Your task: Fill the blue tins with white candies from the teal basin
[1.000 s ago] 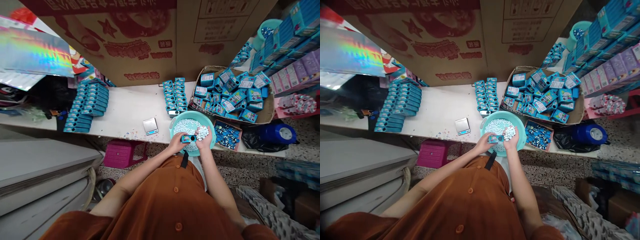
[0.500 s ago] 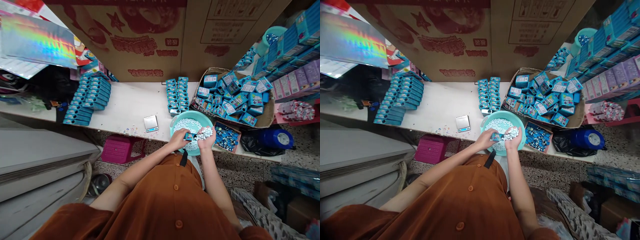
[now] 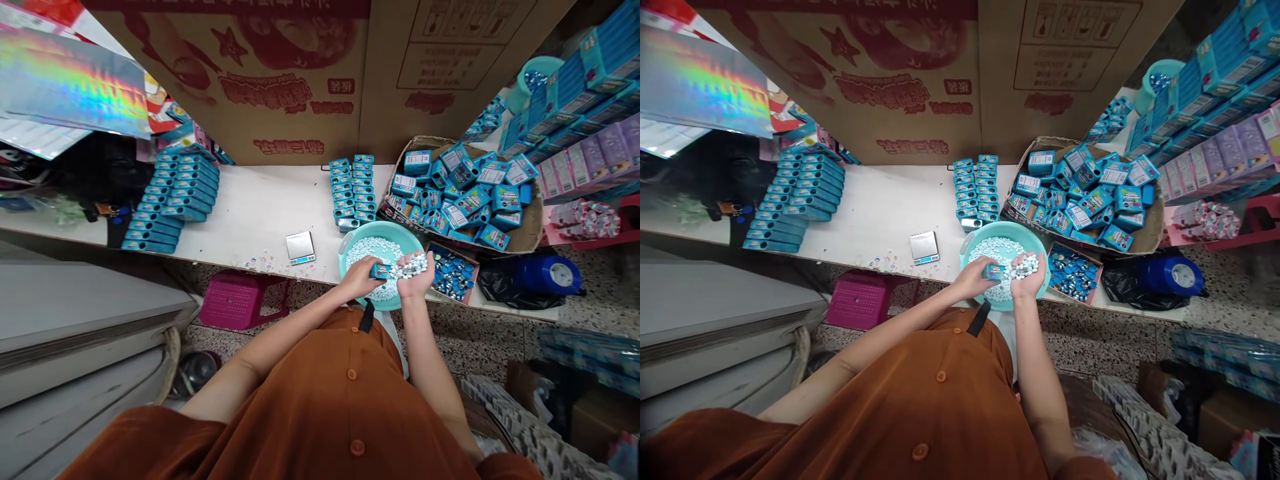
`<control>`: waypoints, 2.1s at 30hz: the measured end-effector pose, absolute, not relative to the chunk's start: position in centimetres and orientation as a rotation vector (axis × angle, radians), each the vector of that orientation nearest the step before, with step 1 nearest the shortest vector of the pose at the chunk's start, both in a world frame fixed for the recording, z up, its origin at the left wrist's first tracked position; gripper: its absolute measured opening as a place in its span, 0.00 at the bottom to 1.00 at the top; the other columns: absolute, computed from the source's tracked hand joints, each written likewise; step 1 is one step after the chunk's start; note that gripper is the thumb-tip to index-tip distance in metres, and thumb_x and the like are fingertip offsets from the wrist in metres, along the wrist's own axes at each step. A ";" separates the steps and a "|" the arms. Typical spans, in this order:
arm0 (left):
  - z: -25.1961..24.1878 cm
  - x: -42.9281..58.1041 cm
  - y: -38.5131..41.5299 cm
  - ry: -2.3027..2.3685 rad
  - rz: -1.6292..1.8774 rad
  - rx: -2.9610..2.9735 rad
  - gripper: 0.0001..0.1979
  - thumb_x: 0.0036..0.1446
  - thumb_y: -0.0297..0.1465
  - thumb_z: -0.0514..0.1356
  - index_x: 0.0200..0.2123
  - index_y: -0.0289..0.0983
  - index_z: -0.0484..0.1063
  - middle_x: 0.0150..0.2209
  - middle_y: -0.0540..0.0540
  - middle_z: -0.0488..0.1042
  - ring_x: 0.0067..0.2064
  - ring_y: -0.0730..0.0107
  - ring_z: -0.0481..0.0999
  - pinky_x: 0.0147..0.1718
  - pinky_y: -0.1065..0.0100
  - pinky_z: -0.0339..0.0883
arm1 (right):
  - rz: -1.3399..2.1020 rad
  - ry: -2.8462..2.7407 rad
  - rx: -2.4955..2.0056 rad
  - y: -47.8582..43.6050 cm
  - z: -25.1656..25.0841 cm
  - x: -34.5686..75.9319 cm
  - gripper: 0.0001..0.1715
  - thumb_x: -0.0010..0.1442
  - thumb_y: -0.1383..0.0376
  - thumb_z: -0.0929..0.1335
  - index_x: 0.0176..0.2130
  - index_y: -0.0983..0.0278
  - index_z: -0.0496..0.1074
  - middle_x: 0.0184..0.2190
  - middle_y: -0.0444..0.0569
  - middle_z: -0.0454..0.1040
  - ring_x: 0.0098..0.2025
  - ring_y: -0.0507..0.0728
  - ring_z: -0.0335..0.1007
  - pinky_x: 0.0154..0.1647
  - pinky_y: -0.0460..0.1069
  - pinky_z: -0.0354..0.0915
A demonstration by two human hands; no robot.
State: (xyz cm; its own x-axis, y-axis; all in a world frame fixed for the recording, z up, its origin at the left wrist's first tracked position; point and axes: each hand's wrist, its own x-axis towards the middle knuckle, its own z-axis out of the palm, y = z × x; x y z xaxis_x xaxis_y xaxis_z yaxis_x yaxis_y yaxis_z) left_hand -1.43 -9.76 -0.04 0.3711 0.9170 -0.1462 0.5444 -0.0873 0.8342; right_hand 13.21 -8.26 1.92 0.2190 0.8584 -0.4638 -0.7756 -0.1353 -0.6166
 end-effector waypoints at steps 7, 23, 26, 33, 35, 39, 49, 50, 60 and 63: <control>-0.6 -1.8 -9.6 1.224 0.625 1.696 0.21 0.46 0.32 0.66 0.46 0.38 0.68 0.46 0.43 0.71 0.49 0.60 0.71 0.48 0.61 0.64 | 1.426 -0.155 -0.994 -7.8 2.4 12.8 0.21 0.58 0.50 0.61 0.23 0.61 0.57 0.15 0.38 0.58 0.18 0.48 0.58 0.20 0.44 0.58; 1.3 -1.4 -9.4 1.279 0.586 1.795 0.21 0.48 0.33 0.64 0.47 0.40 0.67 0.46 0.44 0.72 0.49 0.58 0.71 0.47 0.61 0.63 | 1.244 -0.278 -1.099 -7.8 3.1 12.2 0.19 0.56 0.51 0.63 0.24 0.62 0.63 0.17 0.39 0.62 0.20 0.48 0.62 0.24 0.45 0.62; 1.6 -1.4 -9.3 1.293 0.565 1.814 0.21 0.48 0.33 0.64 0.47 0.40 0.67 0.46 0.44 0.72 0.50 0.58 0.70 0.48 0.60 0.63 | 1.238 -0.288 -1.121 -7.8 3.2 12.1 0.19 0.56 0.51 0.63 0.24 0.62 0.64 0.17 0.39 0.62 0.21 0.48 0.63 0.24 0.45 0.62; 0.9 -1.3 -9.3 1.282 0.631 1.720 0.22 0.47 0.33 0.65 0.47 0.40 0.68 0.46 0.44 0.72 0.49 0.59 0.71 0.48 0.62 0.64 | 1.219 -0.284 -1.119 -7.6 3.5 12.1 0.18 0.57 0.52 0.62 0.24 0.62 0.63 0.17 0.40 0.62 0.20 0.48 0.62 0.24 0.45 0.63; 0.6 -1.3 -9.3 1.261 0.655 1.680 0.22 0.46 0.32 0.66 0.46 0.39 0.68 0.46 0.44 0.72 0.49 0.60 0.72 0.48 0.62 0.64 | 1.210 -0.285 -1.134 -7.6 3.6 12.0 0.18 0.57 0.51 0.62 0.24 0.62 0.63 0.17 0.39 0.62 0.20 0.48 0.61 0.24 0.45 0.63; 0.5 -1.3 -9.2 1.247 0.674 1.666 0.22 0.46 0.32 0.66 0.46 0.39 0.68 0.45 0.44 0.72 0.49 0.60 0.72 0.47 0.62 0.65 | 1.192 -0.318 -1.140 -7.5 3.6 12.0 0.18 0.56 0.52 0.63 0.24 0.62 0.64 0.17 0.40 0.63 0.21 0.49 0.62 0.24 0.46 0.63; 1.2 -0.9 -9.1 1.301 0.621 1.709 0.22 0.47 0.34 0.65 0.46 0.40 0.68 0.46 0.44 0.72 0.49 0.59 0.72 0.47 0.62 0.64 | 1.123 -0.392 -1.179 -7.5 3.5 11.9 0.20 0.56 0.52 0.63 0.21 0.61 0.58 0.20 0.41 0.66 0.23 0.49 0.65 0.28 0.46 0.64; 1.2 -0.8 -9.1 1.308 0.621 1.687 0.22 0.46 0.34 0.65 0.46 0.39 0.68 0.46 0.44 0.72 0.48 0.59 0.72 0.46 0.62 0.65 | 1.117 -0.387 -1.180 -7.5 3.5 11.9 0.19 0.56 0.52 0.63 0.22 0.62 0.59 0.21 0.41 0.67 0.23 0.49 0.66 0.27 0.46 0.64; 0.8 -0.8 -8.8 1.302 0.671 1.662 0.22 0.46 0.34 0.66 0.46 0.39 0.68 0.46 0.44 0.72 0.49 0.59 0.71 0.48 0.62 0.64 | 1.098 -0.443 -1.138 -7.1 3.8 11.6 0.15 0.57 0.54 0.62 0.25 0.61 0.62 0.17 0.39 0.63 0.21 0.49 0.62 0.25 0.45 0.62; 0.6 -0.6 -8.8 1.292 0.703 1.653 0.22 0.47 0.34 0.66 0.46 0.39 0.68 0.46 0.44 0.71 0.50 0.59 0.71 0.48 0.62 0.64 | 1.066 -0.490 -1.155 -7.1 4.1 11.5 0.17 0.57 0.55 0.63 0.22 0.61 0.59 0.18 0.39 0.63 0.22 0.49 0.64 0.25 0.45 0.62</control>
